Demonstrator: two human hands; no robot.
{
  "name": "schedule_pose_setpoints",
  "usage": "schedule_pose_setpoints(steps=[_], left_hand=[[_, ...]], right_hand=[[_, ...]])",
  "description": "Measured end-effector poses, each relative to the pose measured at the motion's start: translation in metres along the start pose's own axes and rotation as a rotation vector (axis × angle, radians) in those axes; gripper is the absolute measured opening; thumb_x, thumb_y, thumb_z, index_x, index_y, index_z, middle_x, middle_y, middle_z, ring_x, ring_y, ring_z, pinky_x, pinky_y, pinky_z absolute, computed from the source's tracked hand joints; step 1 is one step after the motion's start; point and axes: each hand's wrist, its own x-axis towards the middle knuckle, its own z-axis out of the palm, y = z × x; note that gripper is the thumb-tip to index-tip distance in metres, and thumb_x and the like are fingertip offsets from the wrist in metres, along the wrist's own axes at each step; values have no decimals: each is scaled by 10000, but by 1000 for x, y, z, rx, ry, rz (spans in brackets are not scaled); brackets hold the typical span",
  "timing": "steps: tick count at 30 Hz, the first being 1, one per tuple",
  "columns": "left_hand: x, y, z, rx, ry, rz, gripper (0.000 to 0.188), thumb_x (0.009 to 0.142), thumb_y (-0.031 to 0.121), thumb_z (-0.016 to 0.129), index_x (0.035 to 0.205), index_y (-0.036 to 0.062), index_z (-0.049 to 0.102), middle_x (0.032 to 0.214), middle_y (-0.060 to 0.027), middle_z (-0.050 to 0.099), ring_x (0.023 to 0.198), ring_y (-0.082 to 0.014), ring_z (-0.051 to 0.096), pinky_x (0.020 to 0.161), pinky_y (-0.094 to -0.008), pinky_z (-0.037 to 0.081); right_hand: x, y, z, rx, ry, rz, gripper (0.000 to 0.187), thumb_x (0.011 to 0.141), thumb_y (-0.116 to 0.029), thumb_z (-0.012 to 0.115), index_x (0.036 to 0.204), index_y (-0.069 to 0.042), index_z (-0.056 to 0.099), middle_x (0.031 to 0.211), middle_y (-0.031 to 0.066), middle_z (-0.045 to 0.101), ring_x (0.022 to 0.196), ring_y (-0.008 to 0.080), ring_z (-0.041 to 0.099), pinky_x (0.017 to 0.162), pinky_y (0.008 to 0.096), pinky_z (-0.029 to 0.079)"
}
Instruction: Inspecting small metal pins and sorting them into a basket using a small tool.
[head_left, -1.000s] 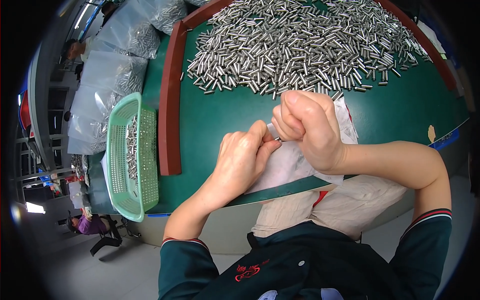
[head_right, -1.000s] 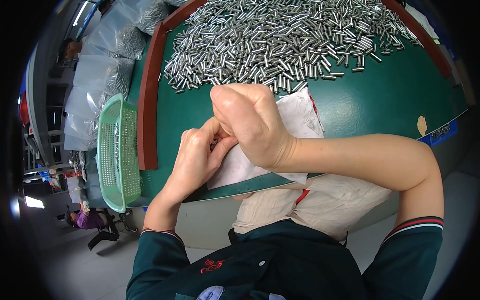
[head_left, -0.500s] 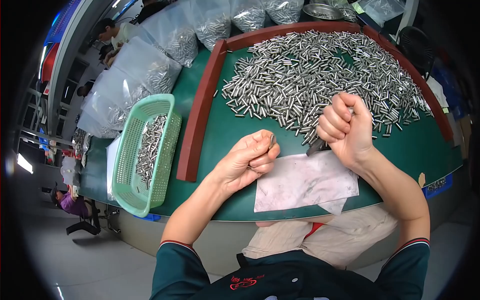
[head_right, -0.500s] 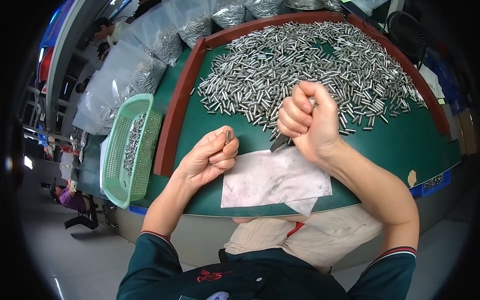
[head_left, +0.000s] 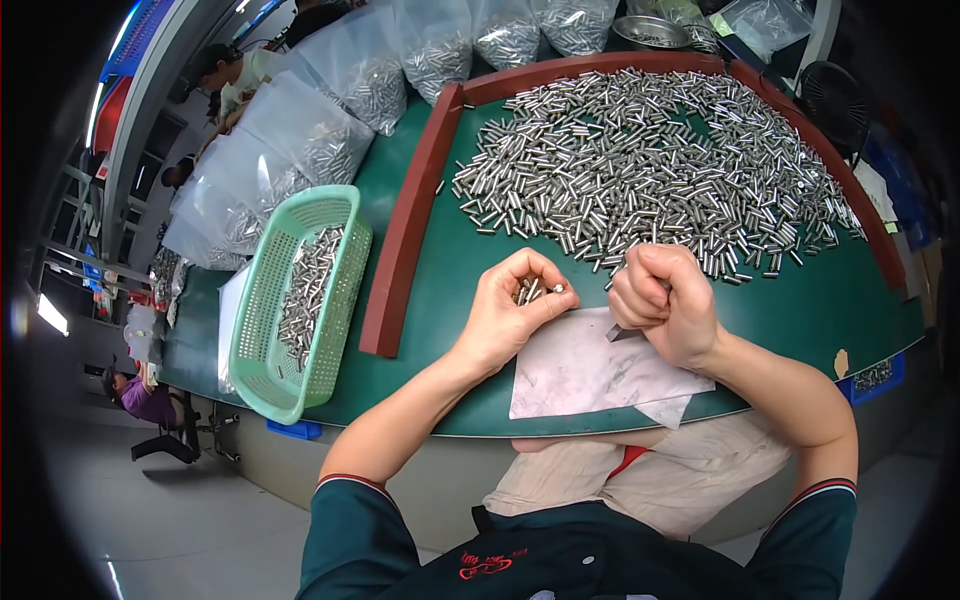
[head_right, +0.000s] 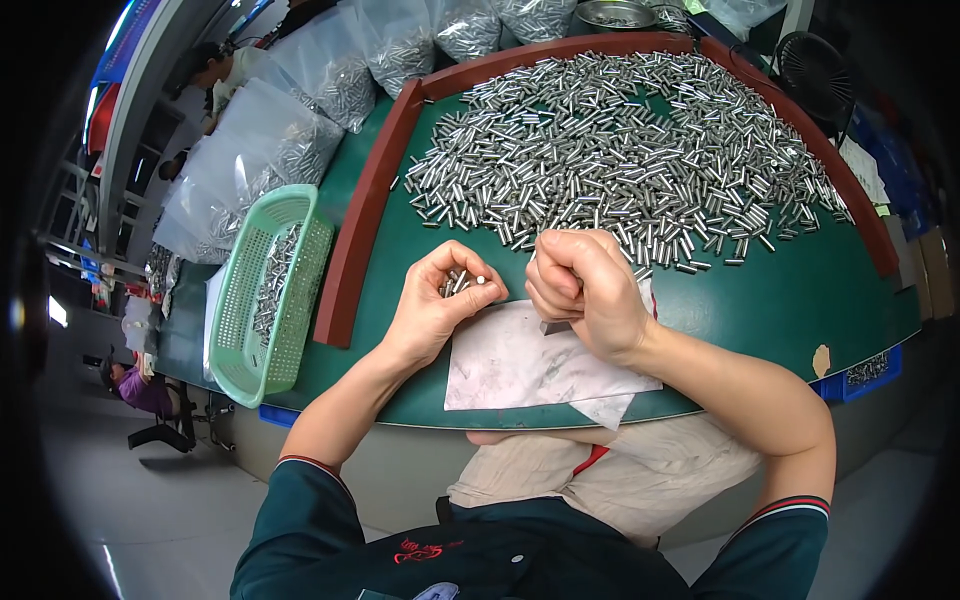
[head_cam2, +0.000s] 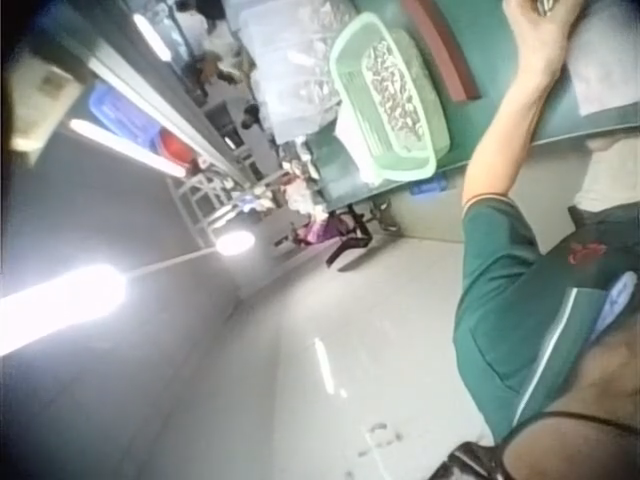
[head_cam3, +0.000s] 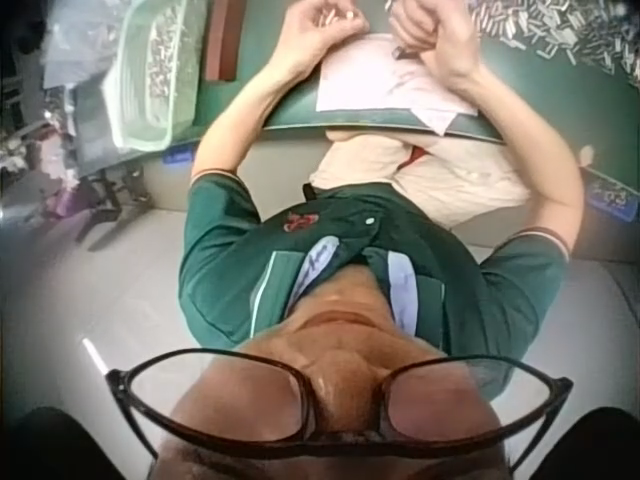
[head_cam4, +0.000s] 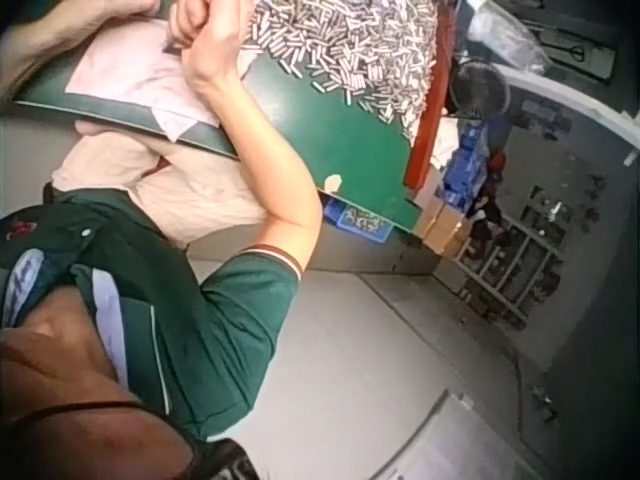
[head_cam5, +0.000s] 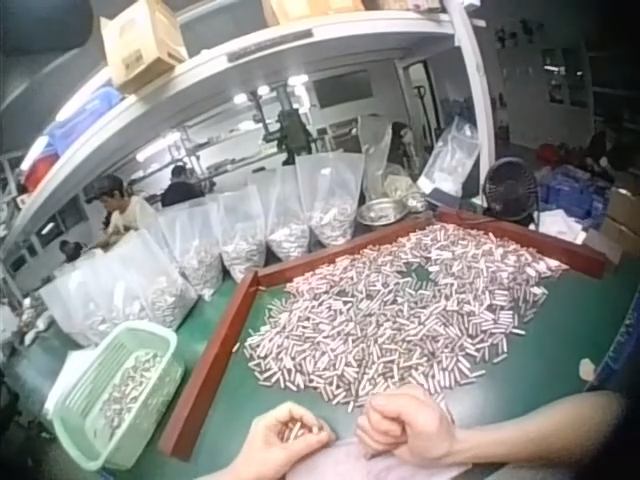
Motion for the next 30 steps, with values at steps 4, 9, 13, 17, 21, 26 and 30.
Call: schedule_pose_setpoints(steps=[4,9,13,17,21,26,30], left_hand=[[1,3,2,23,3,-60,138,747,4,615,762,37,482,762,-55,586,739,-111,561,704,-241,457],[1,3,-2,42,-20,-53,135,746,7,619,772,38,491,769,-57,589,743,-102,561,674,-225,457],[0,11,-1,-362,-45,-192,60,804,45,559,842,30,515,771,-66,585,551,-43,445,497,-175,353],[1,15,-16,-784,-50,-388,200,898,181,427,977,19,514,656,-20,483,439,-26,271,421,-176,241],[-5,28,-40,-647,47,-163,257,907,292,409,842,55,480,553,40,321,436,-40,231,408,-186,193],[-29,82,-79,207,662,409,227,909,222,435,831,37,541,538,75,343,476,-2,267,418,-178,187],[-47,105,-121,776,1074,583,187,887,134,454,820,-6,560,593,34,439,515,-33,336,454,-199,268]], right_hand=[[0,1,0,-9,16,1,385,859,-204,348,494,-95,293,423,-15,249,383,77,183,398,249,166],[2,1,1,-2,18,-2,383,857,-201,345,493,-96,292,419,-15,245,379,78,181,396,249,165],[2,1,-1,9,32,0,378,856,-199,344,495,-99,287,417,-15,242,379,78,176,394,249,164],[-1,0,-1,45,50,31,368,854,-201,343,504,-102,282,417,-16,235,380,79,170,393,248,158],[0,-1,4,37,49,23,368,852,-202,348,505,-101,277,418,-15,231,382,81,170,395,248,153],[0,0,2,-29,39,0,371,850,-203,352,502,-98,280,419,-11,234,379,84,171,392,252,154],[0,0,5,-36,53,4,380,847,-202,355,491,-99,269,407,-10,224,375,87,167,385,255,156]])
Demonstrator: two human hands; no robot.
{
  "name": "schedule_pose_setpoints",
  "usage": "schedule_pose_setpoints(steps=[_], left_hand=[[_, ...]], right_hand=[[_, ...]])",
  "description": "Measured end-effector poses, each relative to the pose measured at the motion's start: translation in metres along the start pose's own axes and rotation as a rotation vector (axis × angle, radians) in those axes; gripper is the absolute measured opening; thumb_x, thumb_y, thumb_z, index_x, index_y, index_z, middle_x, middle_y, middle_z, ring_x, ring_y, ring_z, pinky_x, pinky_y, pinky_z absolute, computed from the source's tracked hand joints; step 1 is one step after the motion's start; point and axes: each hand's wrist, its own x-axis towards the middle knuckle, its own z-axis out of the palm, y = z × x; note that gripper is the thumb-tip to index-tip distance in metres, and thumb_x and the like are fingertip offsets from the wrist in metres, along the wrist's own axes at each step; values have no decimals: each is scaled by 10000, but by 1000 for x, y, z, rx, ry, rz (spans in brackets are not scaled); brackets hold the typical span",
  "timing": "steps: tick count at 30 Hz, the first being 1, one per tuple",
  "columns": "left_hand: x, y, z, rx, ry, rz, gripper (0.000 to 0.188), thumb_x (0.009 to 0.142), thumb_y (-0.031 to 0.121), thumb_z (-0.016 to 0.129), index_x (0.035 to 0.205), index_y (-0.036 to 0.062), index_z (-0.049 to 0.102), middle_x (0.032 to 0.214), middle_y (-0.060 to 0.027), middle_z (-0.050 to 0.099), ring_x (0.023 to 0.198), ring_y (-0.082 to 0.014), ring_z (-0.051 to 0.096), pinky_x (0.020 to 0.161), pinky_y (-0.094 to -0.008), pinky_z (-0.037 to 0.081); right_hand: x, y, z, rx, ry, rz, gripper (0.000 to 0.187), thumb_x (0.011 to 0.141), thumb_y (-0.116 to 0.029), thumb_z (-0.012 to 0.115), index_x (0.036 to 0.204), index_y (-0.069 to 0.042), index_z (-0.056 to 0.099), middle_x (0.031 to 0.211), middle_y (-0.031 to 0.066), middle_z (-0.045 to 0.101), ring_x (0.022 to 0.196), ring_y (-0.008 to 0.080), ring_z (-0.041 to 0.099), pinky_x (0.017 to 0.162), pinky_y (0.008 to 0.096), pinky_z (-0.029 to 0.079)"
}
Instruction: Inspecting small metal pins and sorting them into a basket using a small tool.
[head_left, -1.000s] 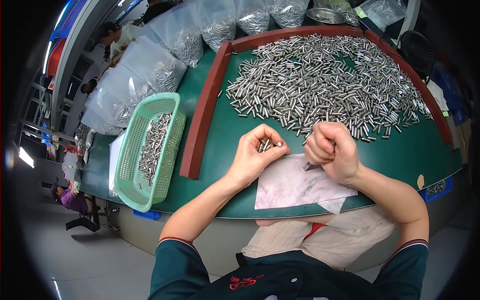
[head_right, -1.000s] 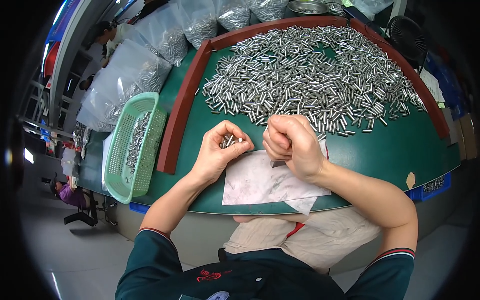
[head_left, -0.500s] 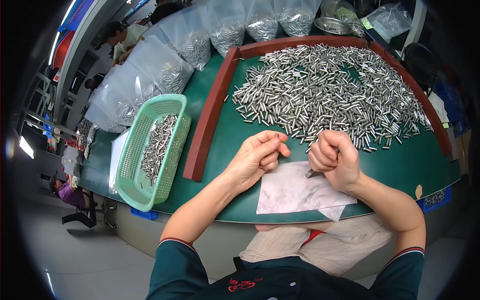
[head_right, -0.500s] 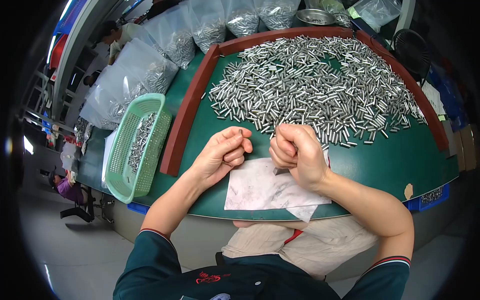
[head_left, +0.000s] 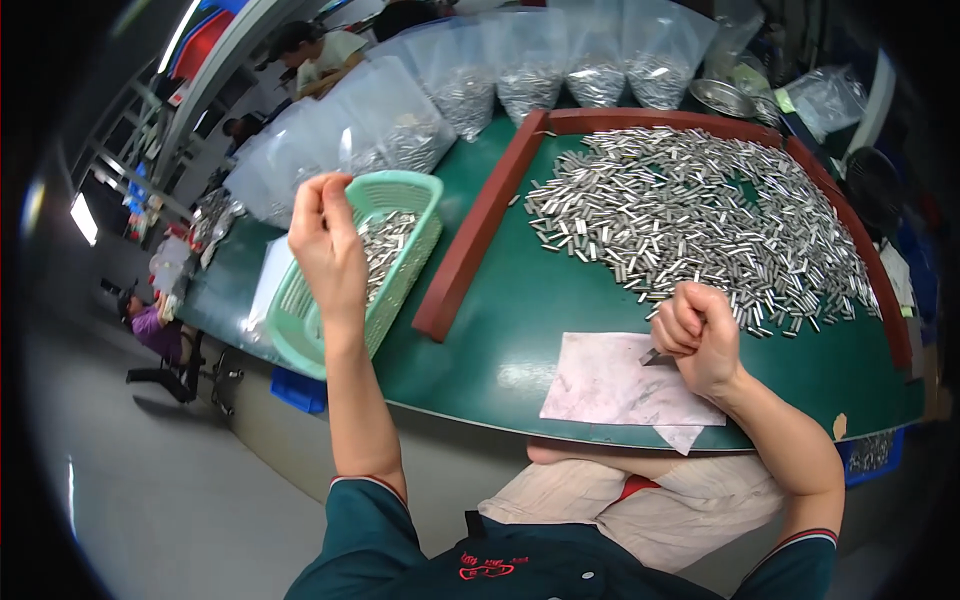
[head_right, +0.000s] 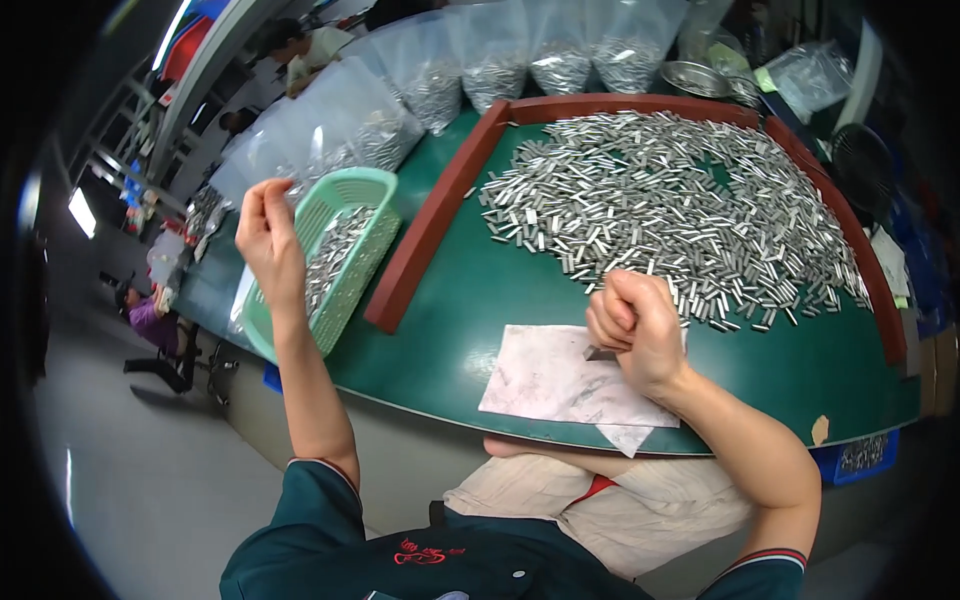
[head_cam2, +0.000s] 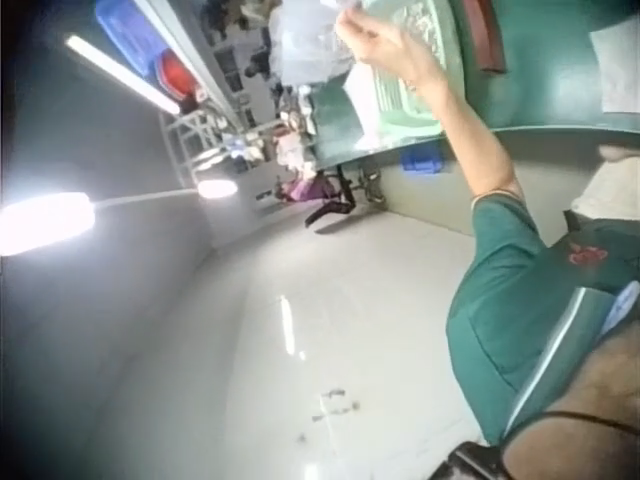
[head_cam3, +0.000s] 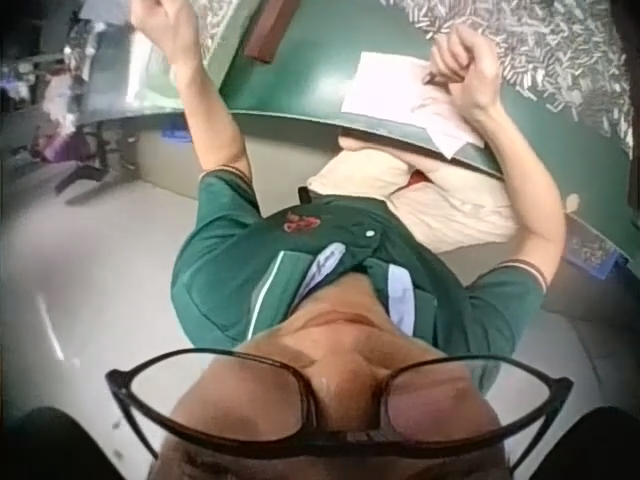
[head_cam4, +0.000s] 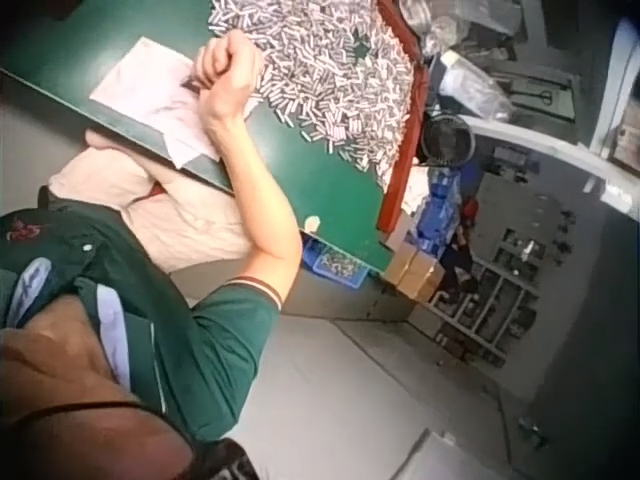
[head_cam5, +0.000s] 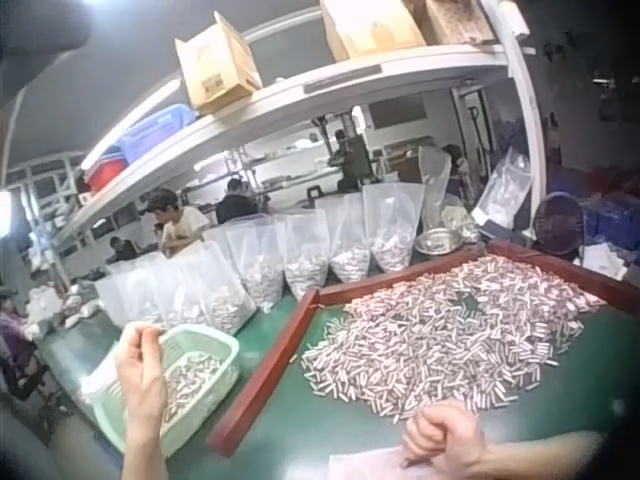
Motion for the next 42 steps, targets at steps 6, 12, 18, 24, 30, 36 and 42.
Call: schedule_pose_setpoints(steps=[6,12,18,24,30,36,42], left_hand=[[20,-91,-49,521,-317,-72,472,858,433,412,1124,52,499,1166,-230,468,1119,-339,414,932,-399,298],[-22,-11,-33,332,-147,196,279,797,227,554,1002,38,537,1112,-152,492,1055,-310,441,905,-413,296],[-90,46,24,175,-523,419,288,666,101,661,930,61,553,1076,-99,498,1061,-268,451,945,-459,253],[-96,32,101,96,-399,541,298,685,87,642,965,70,542,1103,-89,480,1084,-241,433,963,-446,215],[-96,12,105,47,-342,512,284,681,51,620,953,83,543,1091,-75,489,1057,-230,450,966,-417,211],[-101,5,102,56,-359,484,258,683,59,618,930,87,550,1084,-57,494,1056,-208,451,966,-413,208],[-101,-9,99,61,-328,459,220,689,57,594,903,83,551,1038,-54,507,1031,-208,458,954,-409,217]], right_hand=[[-2,5,8,-17,-60,-48,373,852,-200,347,501,-101,270,415,-10,227,370,90,168,377,254,162],[-9,-10,4,-4,-25,-108,371,850,-217,349,503,-112,272,414,-16,224,370,92,174,380,253,173],[-15,-21,21,-872,-178,-728,264,761,-99,445,522,-15,369,457,76,318,384,175,339,386,309,275],[-56,-32,-11,-1659,-391,-1036,256,596,-122,617,490,-88,386,435,33,363,359,197,387,348,317,322],[-148,-79,-97,-2108,300,-704,227,648,-54,570,489,-54,408,460,96,430,406,258,458,395,359,362],[-172,-86,-129,-1990,642,-613,256,737,-46,516,521,-11,383,473,139,405,408,295,433,393,360,307],[-169,-84,-130,-1951,602,-671,271,762,-49,505,533,-8,367,475,137,384,403,294,409,393,351,290]])
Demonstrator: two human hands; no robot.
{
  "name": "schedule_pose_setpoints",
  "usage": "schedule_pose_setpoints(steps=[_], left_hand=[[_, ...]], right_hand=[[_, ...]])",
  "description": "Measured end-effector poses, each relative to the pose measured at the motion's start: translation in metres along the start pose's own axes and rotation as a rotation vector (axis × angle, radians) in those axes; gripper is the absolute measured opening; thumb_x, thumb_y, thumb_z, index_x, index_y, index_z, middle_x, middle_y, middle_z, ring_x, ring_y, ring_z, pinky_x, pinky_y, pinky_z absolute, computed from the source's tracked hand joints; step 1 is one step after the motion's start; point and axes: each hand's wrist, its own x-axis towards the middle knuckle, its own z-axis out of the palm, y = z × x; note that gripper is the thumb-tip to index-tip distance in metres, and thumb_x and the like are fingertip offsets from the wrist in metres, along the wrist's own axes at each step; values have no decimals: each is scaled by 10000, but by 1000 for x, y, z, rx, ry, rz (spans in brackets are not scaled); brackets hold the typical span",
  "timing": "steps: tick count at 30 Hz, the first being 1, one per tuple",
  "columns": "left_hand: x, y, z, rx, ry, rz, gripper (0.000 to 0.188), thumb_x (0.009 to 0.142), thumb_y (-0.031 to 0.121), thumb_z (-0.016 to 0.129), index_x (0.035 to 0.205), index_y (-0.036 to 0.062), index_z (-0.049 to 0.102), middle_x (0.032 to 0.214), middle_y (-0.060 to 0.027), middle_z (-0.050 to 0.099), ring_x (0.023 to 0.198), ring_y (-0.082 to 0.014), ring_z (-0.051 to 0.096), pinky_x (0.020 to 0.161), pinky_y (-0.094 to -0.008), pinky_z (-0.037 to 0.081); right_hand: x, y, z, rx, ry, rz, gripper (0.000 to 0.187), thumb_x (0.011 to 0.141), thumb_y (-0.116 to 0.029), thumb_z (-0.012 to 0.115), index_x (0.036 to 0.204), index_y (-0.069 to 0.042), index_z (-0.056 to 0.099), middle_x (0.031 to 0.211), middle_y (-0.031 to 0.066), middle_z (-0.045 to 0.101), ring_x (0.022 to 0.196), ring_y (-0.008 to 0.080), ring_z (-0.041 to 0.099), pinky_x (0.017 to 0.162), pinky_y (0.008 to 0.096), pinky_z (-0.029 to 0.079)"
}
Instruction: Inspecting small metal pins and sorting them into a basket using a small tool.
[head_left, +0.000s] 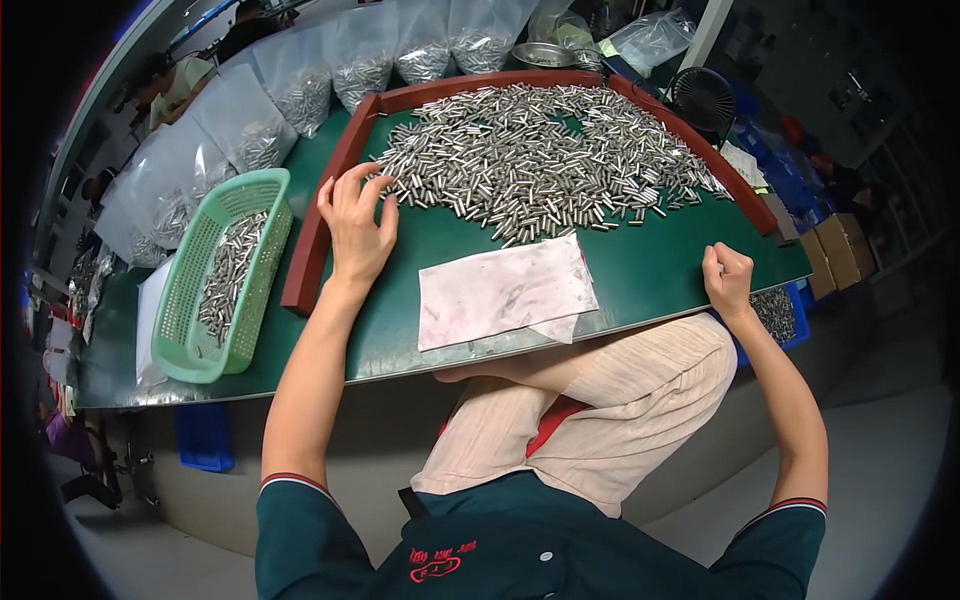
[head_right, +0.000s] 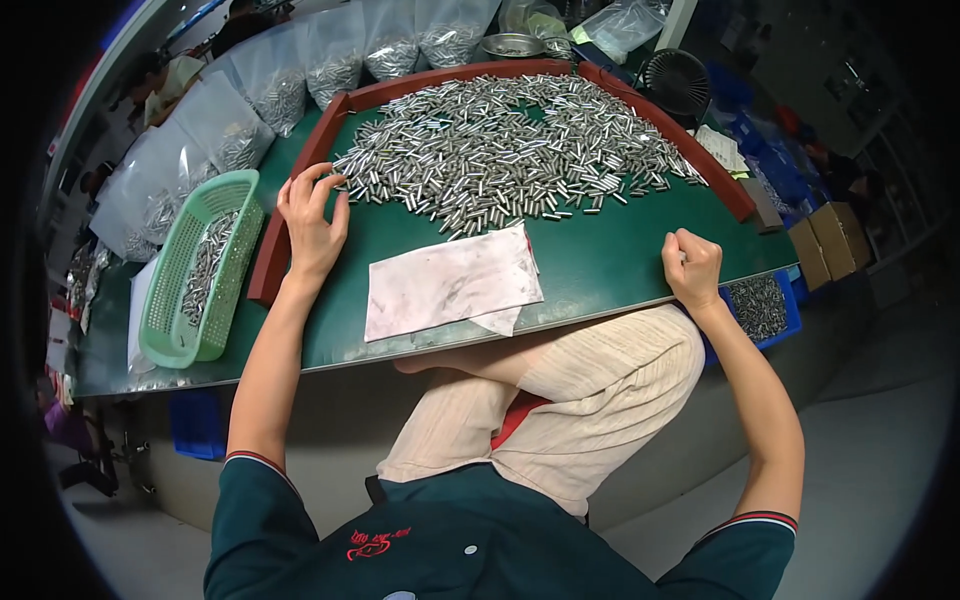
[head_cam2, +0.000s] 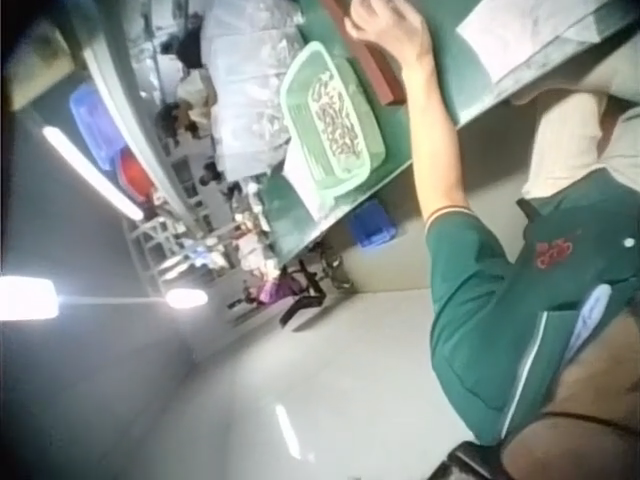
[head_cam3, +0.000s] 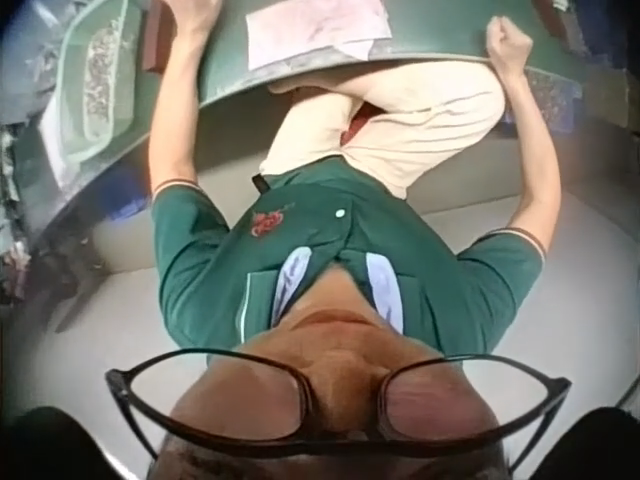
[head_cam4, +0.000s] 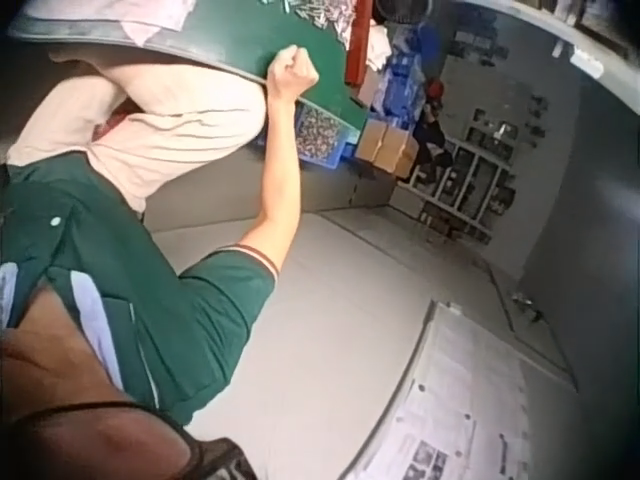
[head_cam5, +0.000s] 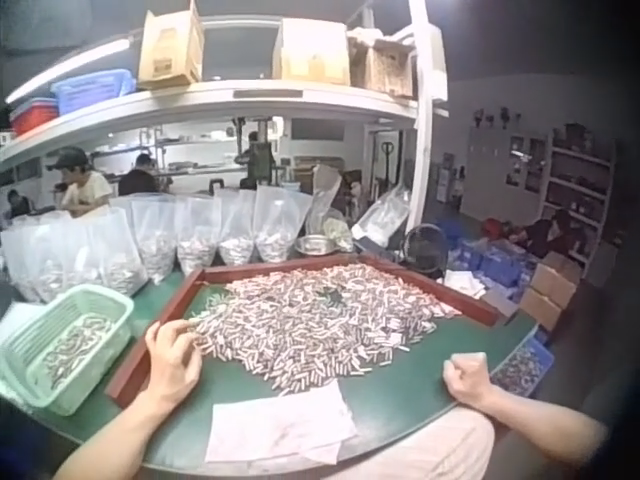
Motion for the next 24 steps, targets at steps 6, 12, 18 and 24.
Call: schedule_pose_setpoints(steps=[6,12,18,24], left_hand=[[4,1,12,-13,32,29,188,683,58,599,868,79,568,994,-57,524,995,-205,478,923,-392,239],[2,-2,13,-19,2,23,184,677,59,602,857,83,570,980,-51,524,982,-198,482,918,-391,239],[3,4,4,-147,-32,38,162,663,54,617,819,75,576,899,-49,545,902,-209,507,854,-368,290],[1,50,-5,-583,-452,240,100,660,28,646,745,55,601,708,-36,541,684,-187,509,648,-299,352]], right_hand=[[-1,4,2,-18,-24,-2,272,781,-74,501,546,-11,377,489,143,396,422,305,426,399,360,302],[-1,7,2,-9,-9,-5,282,788,-59,494,545,-5,360,482,138,351,400,289,384,393,351,274],[-1,7,3,-10,18,-34,286,787,-32,488,547,-2,335,477,127,317,378,261,340,385,340,246],[-3,8,4,0,0,-7,290,798,-29,481,550,-2,333,472,117,312,376,234,326,385,328,239]])
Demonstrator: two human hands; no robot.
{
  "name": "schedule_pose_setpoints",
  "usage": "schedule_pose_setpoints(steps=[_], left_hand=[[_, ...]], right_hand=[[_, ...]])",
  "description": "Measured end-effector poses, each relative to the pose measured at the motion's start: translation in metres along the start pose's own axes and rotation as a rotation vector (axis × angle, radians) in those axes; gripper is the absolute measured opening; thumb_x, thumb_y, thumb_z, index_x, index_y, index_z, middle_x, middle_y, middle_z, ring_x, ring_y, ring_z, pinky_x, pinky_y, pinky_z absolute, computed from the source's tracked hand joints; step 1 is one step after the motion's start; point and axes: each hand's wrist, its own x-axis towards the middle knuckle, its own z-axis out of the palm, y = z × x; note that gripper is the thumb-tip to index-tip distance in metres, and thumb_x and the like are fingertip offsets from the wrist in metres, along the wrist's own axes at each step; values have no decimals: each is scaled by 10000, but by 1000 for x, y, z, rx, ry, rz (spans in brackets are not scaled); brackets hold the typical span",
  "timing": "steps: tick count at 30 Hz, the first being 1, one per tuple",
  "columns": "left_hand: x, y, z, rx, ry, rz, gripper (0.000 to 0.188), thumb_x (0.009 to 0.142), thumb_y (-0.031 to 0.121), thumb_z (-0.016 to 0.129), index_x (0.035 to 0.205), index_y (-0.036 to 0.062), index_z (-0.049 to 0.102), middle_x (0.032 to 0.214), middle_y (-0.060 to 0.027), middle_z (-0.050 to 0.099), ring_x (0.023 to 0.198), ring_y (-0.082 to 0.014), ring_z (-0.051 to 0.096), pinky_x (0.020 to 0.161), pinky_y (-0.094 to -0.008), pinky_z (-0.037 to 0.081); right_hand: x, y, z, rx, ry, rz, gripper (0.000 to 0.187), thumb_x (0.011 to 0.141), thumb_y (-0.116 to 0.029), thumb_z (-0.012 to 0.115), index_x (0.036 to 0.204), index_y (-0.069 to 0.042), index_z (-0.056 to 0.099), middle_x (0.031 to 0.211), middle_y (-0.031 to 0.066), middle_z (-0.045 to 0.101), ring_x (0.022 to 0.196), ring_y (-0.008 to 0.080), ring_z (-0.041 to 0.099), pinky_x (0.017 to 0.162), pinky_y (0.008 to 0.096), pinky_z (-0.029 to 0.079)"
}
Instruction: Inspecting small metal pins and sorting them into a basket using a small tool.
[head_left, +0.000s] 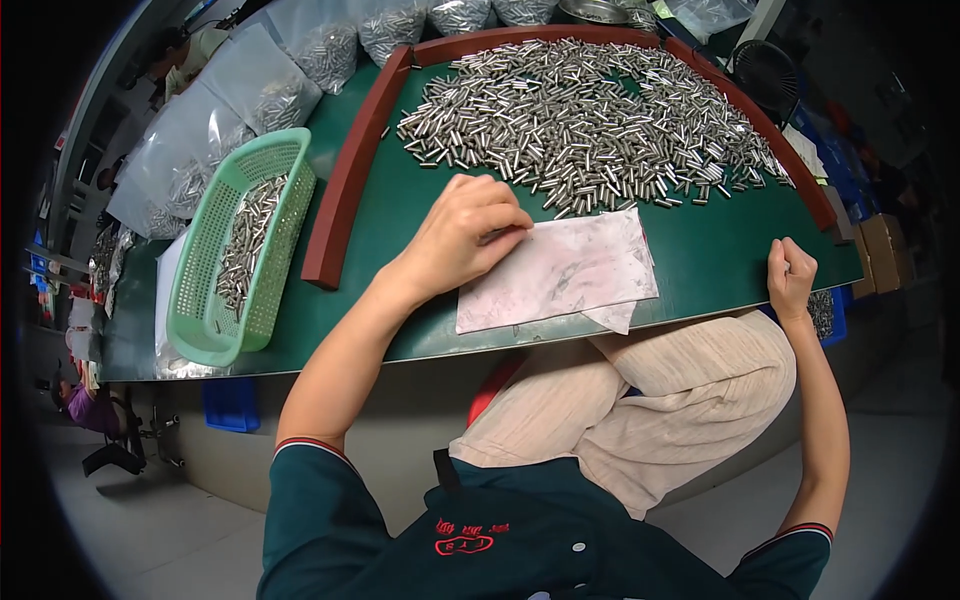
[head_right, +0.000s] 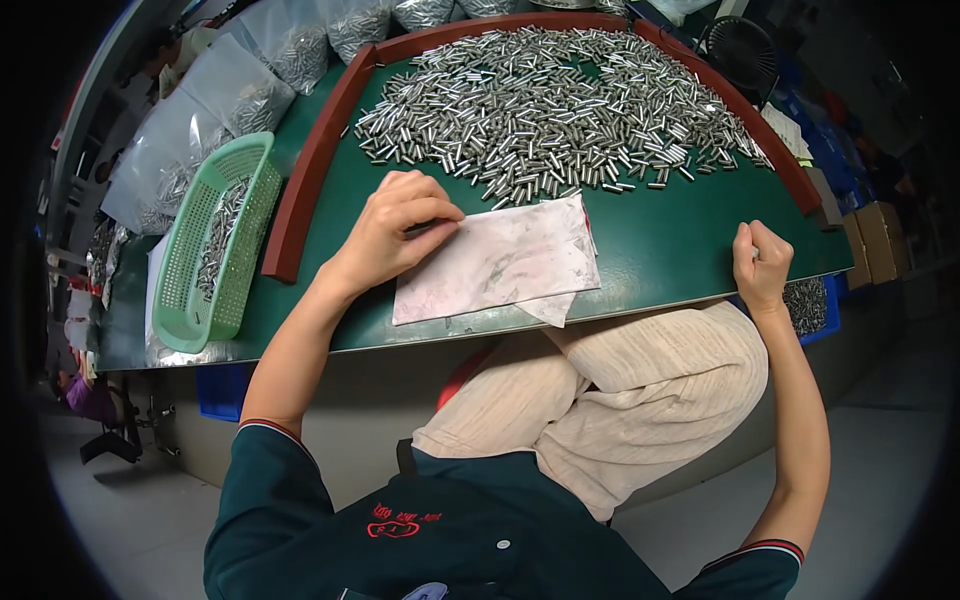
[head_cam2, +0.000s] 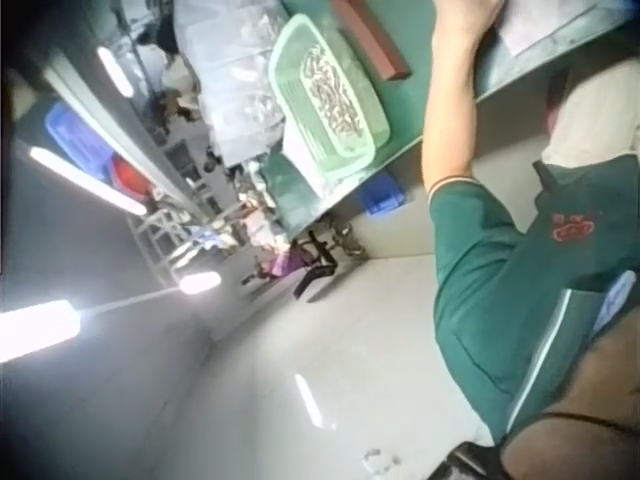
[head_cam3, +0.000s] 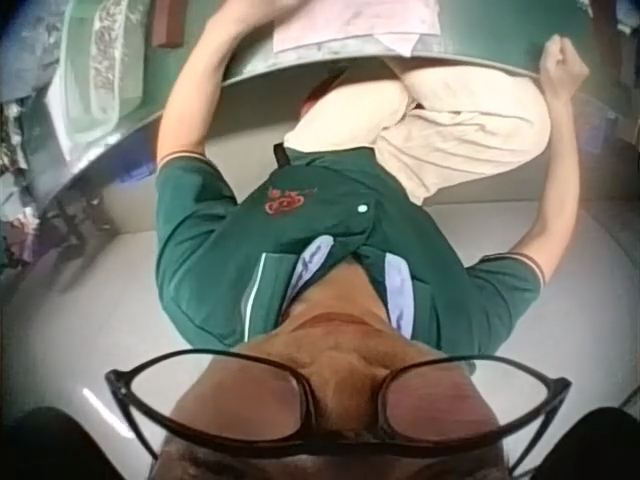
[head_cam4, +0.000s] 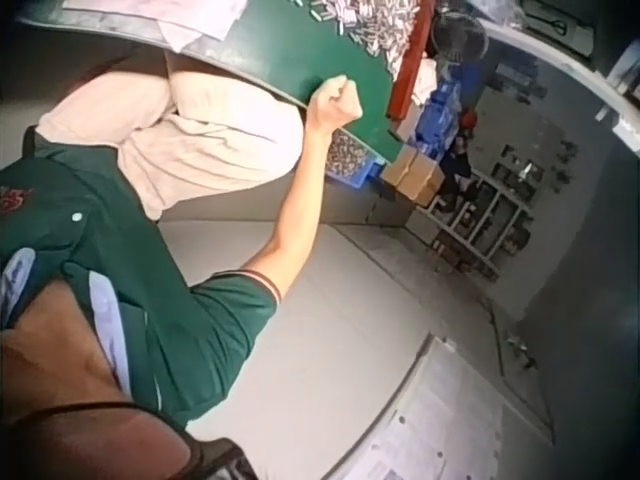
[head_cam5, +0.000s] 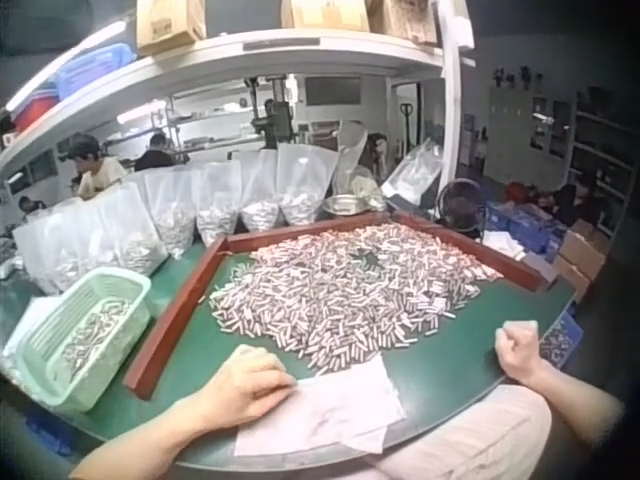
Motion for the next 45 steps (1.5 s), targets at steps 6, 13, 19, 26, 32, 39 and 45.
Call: schedule_pose_setpoints(steps=[6,13,19,26,32,39,45], left_hand=[[2,3,10,33,-82,-6,86,671,40,645,744,49,601,706,-28,526,672,-178,491,651,-291,337],[2,10,11,221,-125,77,66,686,51,622,726,46,569,706,-31,498,680,-186,484,687,-307,353],[4,12,11,329,-135,123,103,678,34,601,734,45,515,698,-45,481,682,-198,484,709,-325,363],[7,19,-17,278,100,48,168,646,-18,577,750,54,466,719,-52,492,675,-211,484,703,-329,354],[4,30,-38,309,127,-65,177,644,-47,557,748,46,449,721,-64,487,668,-227,480,706,-336,353],[4,30,-43,230,148,-103,190,616,-57,554,733,40,441,701,-69,489,635,-234,467,693,-336,354],[5,29,-46,209,107,-130,176,605,-60,545,704,38,437,676,-69,483,612,-235,458,662,-337,356]], right_hand=[[0,3,-1,8,-5,21,290,804,-34,479,554,-2,337,469,111,311,372,225,319,383,325,237],[3,0,-1,8,-11,26,289,804,-33,479,555,-2,336,474,111,301,372,225,316,385,321,238],[6,-4,-2,5,-39,41,281,793,-33,485,551,2,348,476,124,323,378,243,342,389,328,256],[7,-9,2,-86,-192,64,266,738,-59,521,520,-4,380,473,148,393,416,294,431,402,355,305],[9,-6,0,-138,-311,35,259,711,-53,517,509,-5,363,479,151,390,433,307,433,417,373,314],[15,-7,2,-138,-338,37,252,707,-41,510,511,-6,355,481,148,382,437,311,423,420,374,309],[14,-6,-1,-144,-351,44,245,703,-38,512,516,-6,357,483,144,386,442,312,424,423,376,313]])
